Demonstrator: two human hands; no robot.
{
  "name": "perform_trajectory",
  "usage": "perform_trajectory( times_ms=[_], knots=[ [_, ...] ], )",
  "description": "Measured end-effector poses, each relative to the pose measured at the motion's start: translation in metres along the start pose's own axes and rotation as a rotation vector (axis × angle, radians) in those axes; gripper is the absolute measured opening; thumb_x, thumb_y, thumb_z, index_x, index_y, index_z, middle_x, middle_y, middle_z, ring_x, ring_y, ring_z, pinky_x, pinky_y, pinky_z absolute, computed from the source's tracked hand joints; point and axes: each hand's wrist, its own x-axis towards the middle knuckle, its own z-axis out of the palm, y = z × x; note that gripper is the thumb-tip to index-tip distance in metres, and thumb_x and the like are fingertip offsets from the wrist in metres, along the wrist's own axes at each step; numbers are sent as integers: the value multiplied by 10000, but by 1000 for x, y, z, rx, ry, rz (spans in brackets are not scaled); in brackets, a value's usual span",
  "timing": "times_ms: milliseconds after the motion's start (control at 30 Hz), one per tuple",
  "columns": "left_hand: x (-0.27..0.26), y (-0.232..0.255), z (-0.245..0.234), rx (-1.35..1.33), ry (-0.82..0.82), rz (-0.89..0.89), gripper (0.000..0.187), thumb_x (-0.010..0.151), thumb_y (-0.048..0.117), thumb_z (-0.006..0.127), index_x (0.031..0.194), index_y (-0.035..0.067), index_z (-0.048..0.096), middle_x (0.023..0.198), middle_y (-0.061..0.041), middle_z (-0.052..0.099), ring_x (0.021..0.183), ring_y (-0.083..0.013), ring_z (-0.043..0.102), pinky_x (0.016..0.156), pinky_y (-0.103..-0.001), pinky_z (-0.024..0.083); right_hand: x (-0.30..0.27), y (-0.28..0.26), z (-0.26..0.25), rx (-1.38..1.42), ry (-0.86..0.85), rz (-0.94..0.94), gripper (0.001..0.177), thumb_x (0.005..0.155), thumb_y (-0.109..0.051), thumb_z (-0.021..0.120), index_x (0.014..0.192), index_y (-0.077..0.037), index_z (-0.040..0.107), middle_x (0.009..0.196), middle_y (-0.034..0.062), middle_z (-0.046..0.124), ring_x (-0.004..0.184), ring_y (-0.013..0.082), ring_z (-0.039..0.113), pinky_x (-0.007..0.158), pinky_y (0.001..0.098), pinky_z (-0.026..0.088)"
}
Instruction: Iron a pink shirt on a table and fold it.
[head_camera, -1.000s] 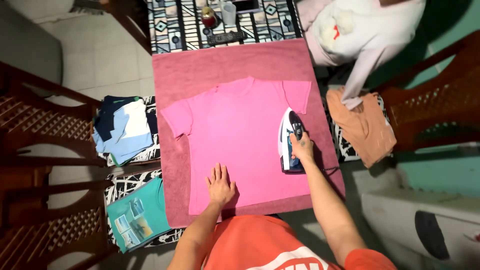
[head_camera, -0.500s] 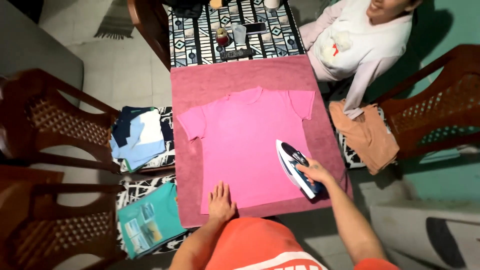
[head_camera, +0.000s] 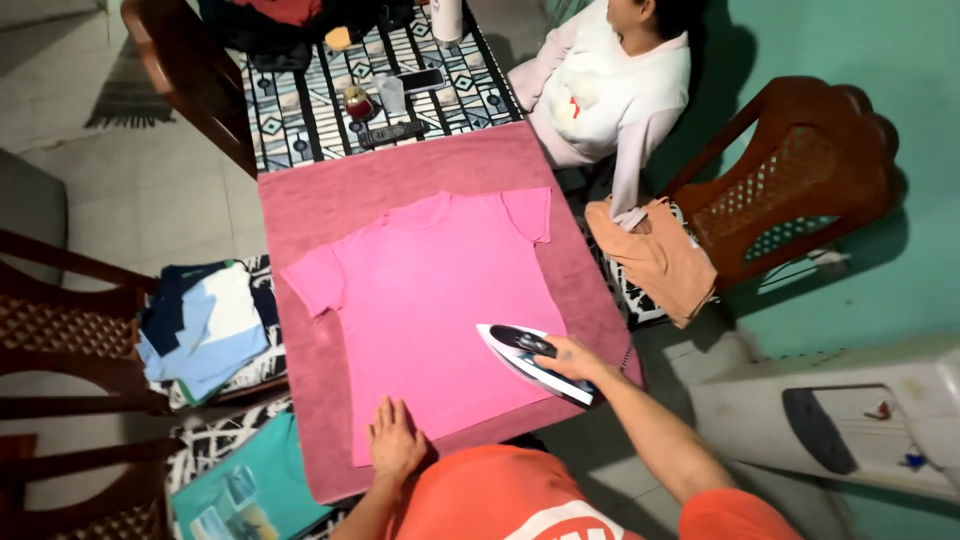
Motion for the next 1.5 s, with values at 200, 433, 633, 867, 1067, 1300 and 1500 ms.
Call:
perform_trajectory(
  times_ms=[200, 433, 633, 867, 1067, 1300, 1500],
  knots=[
    [-5, 23, 35, -104, 252, -100, 634, 757, 301, 725, 1324, 94, 529, 1472, -194, 442, 1300, -376, 459, 1103, -528, 358, 39, -21, -38, -74, -96, 53, 421, 863, -365, 745, 1196, -112, 700, 869, 152, 762, 740, 203, 729, 673, 375, 572],
    [-53, 90, 31, -265, 309, -121, 417, 748, 216, 748, 1127, 87, 630, 1182, -196, 569, 1170, -387, 517, 1055, -530, 388, 52, -48, -59, -85, -426, 152, 417, 872, -336, 742, 1222, -122, 670, 830, 74, 691, 652, 213, 606, 577, 399, 494],
    [-67, 84, 45, -457, 430, -235, 450, 825, 228, 723, 1206, 26, 595, 1287, -236, 524, 1191, -440, 502, 1034, -529, 411, 34, -30, -38, -294, -682, -227, 412, 875, -390, 727, 1150, -87, 677, 810, 110, 715, 717, 198, 680, 665, 394, 540],
    [-53, 5, 72, -588, 778, -705, 520, 860, 217, 743, 1258, -28, 517, 1327, -268, 450, 1232, -487, 512, 1024, -550, 454, 29, -74, -20, -440, -578, -145, 482, 862, -410, 714, 1220, -94, 649, 792, 145, 709, 705, 262, 694, 672, 459, 565],
    [-41, -40, 80, -694, 589, -844, 633, 839, 252, 773, 1368, 26, 510, 1292, -247, 469, 1159, -453, 550, 962, -522, 468, 85, -108, -2, -460, -559, 46, 449, 956, -428, 607, 1317, -162, 584, 782, 90, 681, 625, 224, 695, 573, 426, 623],
    [-36, -66, 105, -768, 606, -856, 439, 854, 287, 789, 1191, 84, 595, 1199, -169, 565, 1133, -377, 593, 944, -484, 495, 135, -140, 21, -181, -456, 50, 439, 949, -311, 696, 1346, -134, 628, 856, 119, 693, 662, 215, 615, 592, 411, 530],
    [-35, -69, 107, -803, 605, -857, 268, 863, 282, 790, 1012, 104, 656, 1108, -126, 575, 1042, -326, 621, 890, -465, 512, 122, -140, 52, -337, -753, 15, 442, 886, -324, 692, 1297, -181, 616, 985, 91, 741, 771, 175, 718, 681, 398, 614]
  ],
)
